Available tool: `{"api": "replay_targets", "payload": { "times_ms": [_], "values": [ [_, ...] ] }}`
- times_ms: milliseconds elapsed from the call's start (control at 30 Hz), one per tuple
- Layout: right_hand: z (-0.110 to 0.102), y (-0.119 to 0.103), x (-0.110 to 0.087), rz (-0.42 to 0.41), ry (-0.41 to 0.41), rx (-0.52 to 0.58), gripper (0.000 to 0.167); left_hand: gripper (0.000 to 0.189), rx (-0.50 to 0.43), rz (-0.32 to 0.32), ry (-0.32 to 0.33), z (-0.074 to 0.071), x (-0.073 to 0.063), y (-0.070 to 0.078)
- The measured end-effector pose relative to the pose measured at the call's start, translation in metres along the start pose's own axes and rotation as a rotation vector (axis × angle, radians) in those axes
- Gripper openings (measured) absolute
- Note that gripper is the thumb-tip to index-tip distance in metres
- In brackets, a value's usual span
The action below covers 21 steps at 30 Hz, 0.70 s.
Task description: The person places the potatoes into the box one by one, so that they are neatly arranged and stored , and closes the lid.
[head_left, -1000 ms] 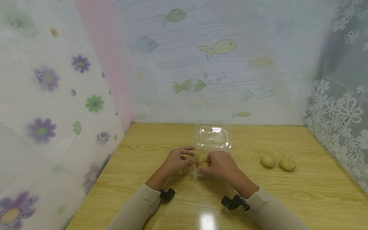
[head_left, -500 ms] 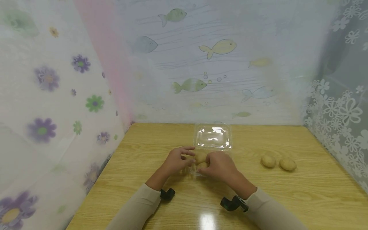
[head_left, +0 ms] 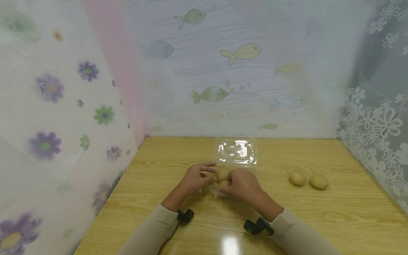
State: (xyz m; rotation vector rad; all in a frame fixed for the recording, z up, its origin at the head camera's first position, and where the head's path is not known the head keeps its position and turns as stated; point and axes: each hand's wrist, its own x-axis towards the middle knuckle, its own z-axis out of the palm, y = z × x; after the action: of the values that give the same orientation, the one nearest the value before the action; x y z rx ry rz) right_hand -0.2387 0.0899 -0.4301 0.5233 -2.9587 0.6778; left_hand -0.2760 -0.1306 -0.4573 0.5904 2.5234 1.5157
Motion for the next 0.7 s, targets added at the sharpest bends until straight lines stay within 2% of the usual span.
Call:
{"api": "replay_targets", "payload": {
  "times_ms": [300,700],
  "values": [
    [0.0018,0.0009,0.0005,0.002,0.014,-0.016,0.041,0.027,0.008,-0.016,0.001,0.0001,0.0008,-0.0014],
    [0.0017,-0.0002,-0.0004,-0.01,0.029,-0.003,0.039,0.027,0.007,-0.002,-0.005,-0.0004,0.0013,-0.0024]
  ]
}}
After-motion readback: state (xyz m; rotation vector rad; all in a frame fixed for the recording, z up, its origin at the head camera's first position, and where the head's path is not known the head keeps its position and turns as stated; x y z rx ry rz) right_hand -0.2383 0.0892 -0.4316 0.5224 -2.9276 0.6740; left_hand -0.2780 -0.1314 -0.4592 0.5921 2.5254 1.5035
